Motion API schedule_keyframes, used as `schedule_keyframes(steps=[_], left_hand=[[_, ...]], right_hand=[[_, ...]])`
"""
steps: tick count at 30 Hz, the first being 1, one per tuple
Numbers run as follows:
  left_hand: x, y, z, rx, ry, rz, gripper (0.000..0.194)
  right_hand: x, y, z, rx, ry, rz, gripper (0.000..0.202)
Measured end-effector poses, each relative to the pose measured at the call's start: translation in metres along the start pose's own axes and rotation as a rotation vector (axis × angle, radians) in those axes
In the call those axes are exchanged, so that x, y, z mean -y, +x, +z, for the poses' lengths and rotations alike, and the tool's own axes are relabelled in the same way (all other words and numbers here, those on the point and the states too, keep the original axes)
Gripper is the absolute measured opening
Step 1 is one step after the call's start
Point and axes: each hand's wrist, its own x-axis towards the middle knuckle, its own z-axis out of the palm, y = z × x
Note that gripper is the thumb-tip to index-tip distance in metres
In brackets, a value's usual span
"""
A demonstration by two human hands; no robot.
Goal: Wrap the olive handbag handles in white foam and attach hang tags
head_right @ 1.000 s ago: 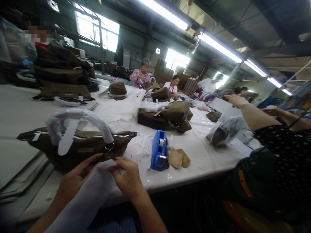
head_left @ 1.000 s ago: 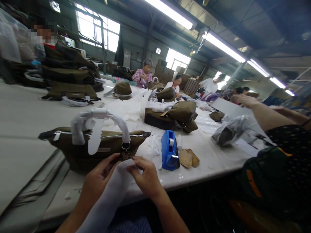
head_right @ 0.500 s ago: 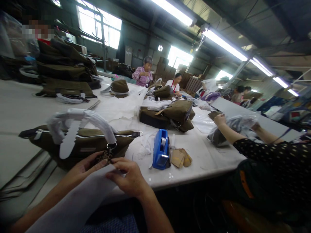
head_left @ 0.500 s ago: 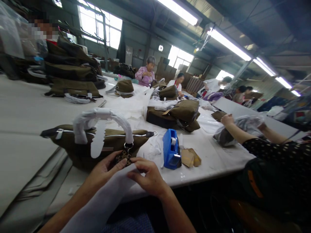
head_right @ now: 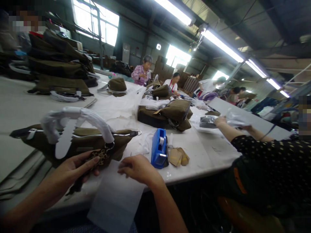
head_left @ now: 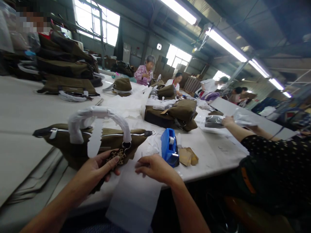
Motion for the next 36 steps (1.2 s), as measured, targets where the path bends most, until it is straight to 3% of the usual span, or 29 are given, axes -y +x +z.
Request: schedule_keyframes(steps=[3,8,12,14,16,18,21,26,28,30,32,36], left_hand=[[0.001,-0.003,0.008,0.032,0.009,0.037,0.064],[0.009,-0.001,0.009,-0.086,0.078,0.108,0.077],[0.008,0.002,0.009,-0.14,0.081,0.104,0.077],[0.006,0.002,0.011,-0.151,0.067,0.097,0.077],[0.006,0.003,0.012,-0.149,0.073,0.09,0.079],[0.008,0.003,0.013,-0.144,0.093,0.083,0.084],[0.016,0.0,0.014,-0.197,0.226,0.111,0.082],[0.023,-0.014,0.016,-0.474,0.631,0.511,0.052],[0.02,-0.02,0.017,-0.538,0.675,0.586,0.047],[0.017,-0.025,0.019,-0.569,0.648,0.542,0.045],[0.013,-0.029,0.024,-0.551,0.523,0.378,0.049],[0.009,-0.036,0.04,-0.383,0.059,0.04,0.063]], right_hand=[[0.008,0.02,0.008,0.015,0.058,-0.078,0.008],[0.019,0.033,0.006,-0.04,0.083,-0.106,0.008],[0.006,0.012,0.008,-0.331,0.252,-0.068,0.027],[-0.01,-0.004,0.02,-0.544,0.472,-0.027,0.044],[-0.025,-0.02,0.039,-0.639,0.749,0.026,0.062],[-0.034,-0.03,0.059,-0.567,0.974,0.083,0.073],[-0.035,-0.032,0.081,-0.484,1.037,0.181,0.066],[-0.026,-0.021,0.078,-0.499,0.884,0.263,0.062],[-0.025,-0.018,0.075,-0.498,0.856,0.282,0.063],[-0.025,-0.016,0.076,-0.499,0.842,0.294,0.062],[-0.023,-0.012,0.079,-0.491,0.843,0.285,0.06],[-0.011,0.002,0.082,-0.44,0.901,0.208,0.055]])
